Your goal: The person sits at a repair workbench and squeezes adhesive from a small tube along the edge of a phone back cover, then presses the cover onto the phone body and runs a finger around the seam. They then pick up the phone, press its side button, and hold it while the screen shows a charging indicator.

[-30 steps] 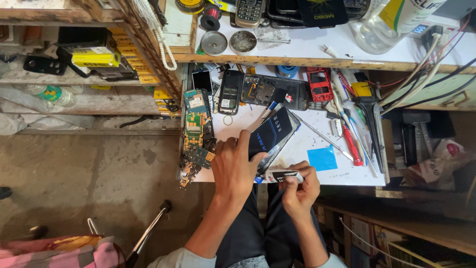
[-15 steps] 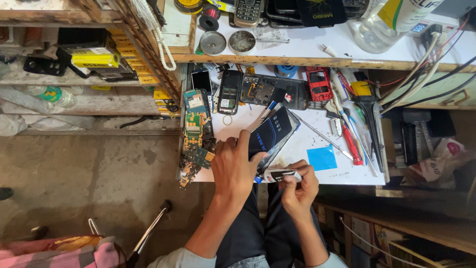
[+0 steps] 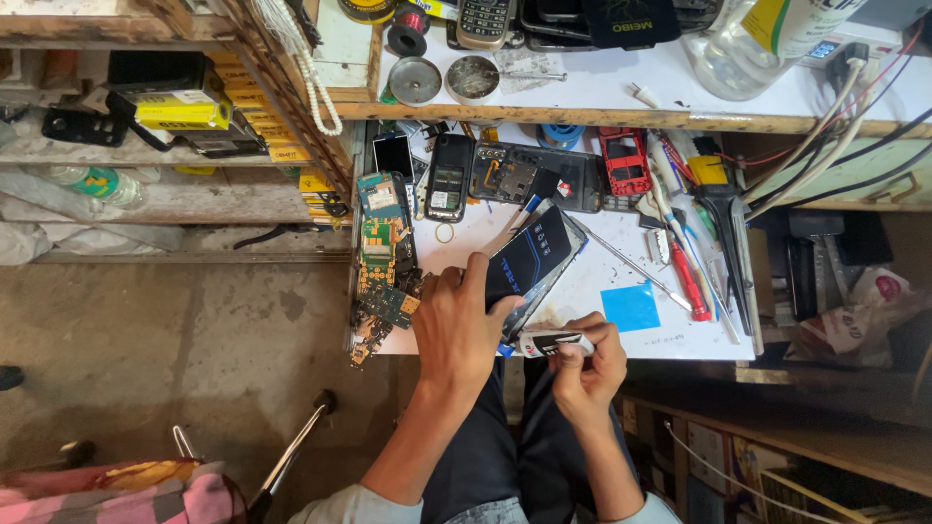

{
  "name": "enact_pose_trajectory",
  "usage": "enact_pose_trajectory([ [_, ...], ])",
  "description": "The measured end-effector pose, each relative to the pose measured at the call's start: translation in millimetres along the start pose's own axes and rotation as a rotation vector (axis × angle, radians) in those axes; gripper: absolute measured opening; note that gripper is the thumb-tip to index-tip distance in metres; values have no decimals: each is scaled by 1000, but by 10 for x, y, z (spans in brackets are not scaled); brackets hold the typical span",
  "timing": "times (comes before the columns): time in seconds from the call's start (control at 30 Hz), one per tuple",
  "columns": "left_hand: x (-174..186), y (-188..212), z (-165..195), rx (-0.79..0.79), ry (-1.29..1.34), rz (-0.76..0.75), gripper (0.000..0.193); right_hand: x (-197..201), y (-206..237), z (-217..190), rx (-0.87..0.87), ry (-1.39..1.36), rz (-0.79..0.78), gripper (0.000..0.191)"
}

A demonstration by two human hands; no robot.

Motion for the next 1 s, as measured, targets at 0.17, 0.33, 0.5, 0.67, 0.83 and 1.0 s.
enact_pose_trajectory([
  [0.17, 6, 1, 5, -5, -3, 9, 56, -22, -8, 17, 17, -44, -16, 26],
  [0.33, 14, 2, 5, -2, 7, 5, 56, 3, 5, 8, 8, -4, -1, 25],
  [0.5, 16, 1, 9, 2, 3, 1, 56, -31, -4, 12, 18, -47, -17, 24],
  [0.67, 9, 3, 12, 10, 4, -11, 56, -4, 3, -20, 20, 5, -13, 24],
  [0.83, 19, 20, 25, -5, -3, 8, 57, -2, 4, 3, -7, -45, 28, 24],
  [1.0, 4, 13, 15, 5, -9, 1, 57, -23, 7, 21, -7, -21, -14, 25],
])
Point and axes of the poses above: each hand's wrist, its own y-axis away from the middle knuckle, its own x-axis out of the back of the hand, z = x × y, the point moved 6 cm from there along -y, towards the middle knuckle, and after that the axes turned 5 degrees about -z, right-handed, at the moved point
